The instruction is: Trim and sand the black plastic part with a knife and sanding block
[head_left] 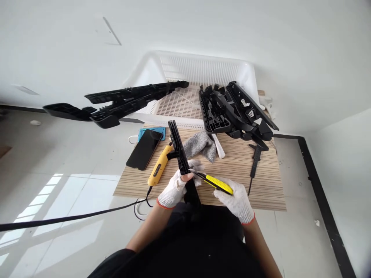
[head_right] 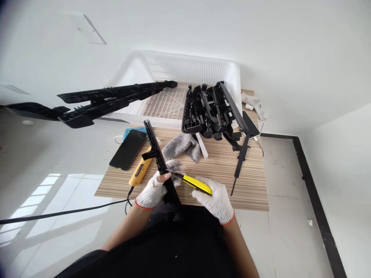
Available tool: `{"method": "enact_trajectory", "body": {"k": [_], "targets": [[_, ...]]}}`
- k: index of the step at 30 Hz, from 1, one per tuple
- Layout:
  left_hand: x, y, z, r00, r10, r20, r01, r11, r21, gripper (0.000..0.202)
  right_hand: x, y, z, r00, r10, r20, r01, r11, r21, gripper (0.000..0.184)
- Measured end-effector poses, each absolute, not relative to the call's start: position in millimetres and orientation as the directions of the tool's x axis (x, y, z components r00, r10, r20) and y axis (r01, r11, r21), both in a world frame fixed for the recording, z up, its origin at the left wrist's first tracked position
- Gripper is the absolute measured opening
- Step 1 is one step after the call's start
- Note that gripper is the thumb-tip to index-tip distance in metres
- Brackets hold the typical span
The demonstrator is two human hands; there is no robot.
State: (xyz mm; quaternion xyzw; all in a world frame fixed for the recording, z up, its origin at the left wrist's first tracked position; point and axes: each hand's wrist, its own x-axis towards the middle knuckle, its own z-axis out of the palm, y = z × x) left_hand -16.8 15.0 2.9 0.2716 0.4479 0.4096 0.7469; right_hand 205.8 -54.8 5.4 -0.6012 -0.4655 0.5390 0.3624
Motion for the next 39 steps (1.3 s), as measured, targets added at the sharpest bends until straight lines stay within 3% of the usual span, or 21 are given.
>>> {"method": "enact_trajectory", "body": {"k": [5,10,21,39], "targets": [[-13,26,-1,0.243,0.872,-0.424,-0.389,0.489,0.781,0.065,203,-52,15,0.079,0.937,-0.340,0.140,-0.349,-0.927,0.042],[-7,35,4,0.256,0.900,-0.354,-0.499,0.436,0.749,0.061,202,-51,6,0.184,0.912,-0.366,0.084,-0.386,-0.919,0.049],[-8,36,6,0.239,0.945,-0.222,-0.522,0.318,0.791,0.058,209,-47,-1,0.138,0.919,-0.369,0.160,-0.389,-0.907,0.047],[-5,32,4,0.309,0.874,-0.376,-0.500,0.486,0.717,0.066,206,-56,-11,0.434,0.823,-0.368,-0.007,-0.405,-0.914,0.036]]}}
